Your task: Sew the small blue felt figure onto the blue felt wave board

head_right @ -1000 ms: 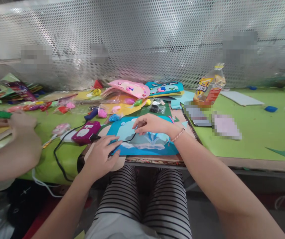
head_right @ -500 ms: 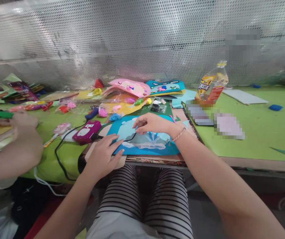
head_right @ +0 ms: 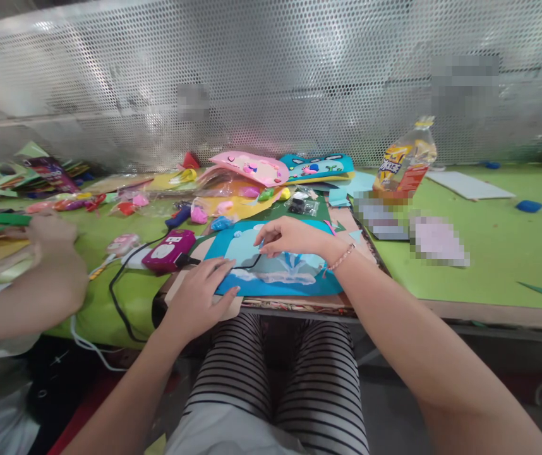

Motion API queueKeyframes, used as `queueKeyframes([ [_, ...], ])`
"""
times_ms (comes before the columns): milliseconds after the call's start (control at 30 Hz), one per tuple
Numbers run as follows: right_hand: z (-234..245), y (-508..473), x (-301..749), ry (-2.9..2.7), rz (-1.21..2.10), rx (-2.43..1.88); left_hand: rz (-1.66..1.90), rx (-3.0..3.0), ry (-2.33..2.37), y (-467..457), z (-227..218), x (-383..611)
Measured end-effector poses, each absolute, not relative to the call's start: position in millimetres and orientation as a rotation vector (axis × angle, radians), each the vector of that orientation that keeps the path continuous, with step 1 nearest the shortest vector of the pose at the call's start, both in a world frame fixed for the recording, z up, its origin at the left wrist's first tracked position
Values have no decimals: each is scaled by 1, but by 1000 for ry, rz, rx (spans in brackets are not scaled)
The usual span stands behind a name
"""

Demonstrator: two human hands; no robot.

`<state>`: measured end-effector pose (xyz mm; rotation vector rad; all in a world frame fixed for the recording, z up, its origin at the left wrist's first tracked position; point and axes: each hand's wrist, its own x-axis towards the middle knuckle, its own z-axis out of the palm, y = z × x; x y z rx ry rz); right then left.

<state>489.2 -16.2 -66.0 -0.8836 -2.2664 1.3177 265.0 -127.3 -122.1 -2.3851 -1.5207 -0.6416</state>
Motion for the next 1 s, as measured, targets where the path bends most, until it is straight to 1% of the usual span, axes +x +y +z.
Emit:
queueKeyframes([
  [267,-67,-16,489,-2255,1335,-900,-613,-2378,-1470,-125,-124,263],
  [500,-66,-16,490,-2262,1318,-884,-642,-2383,-1529,-125,-123,264],
  [700,-66,-16,491,-2275,1295,-865,-536,-2452,-1539,-127,-116,266],
  [1000,-64,-16,493,-2318,1253,-840,-569,-2448,-1566,-126,-117,266],
])
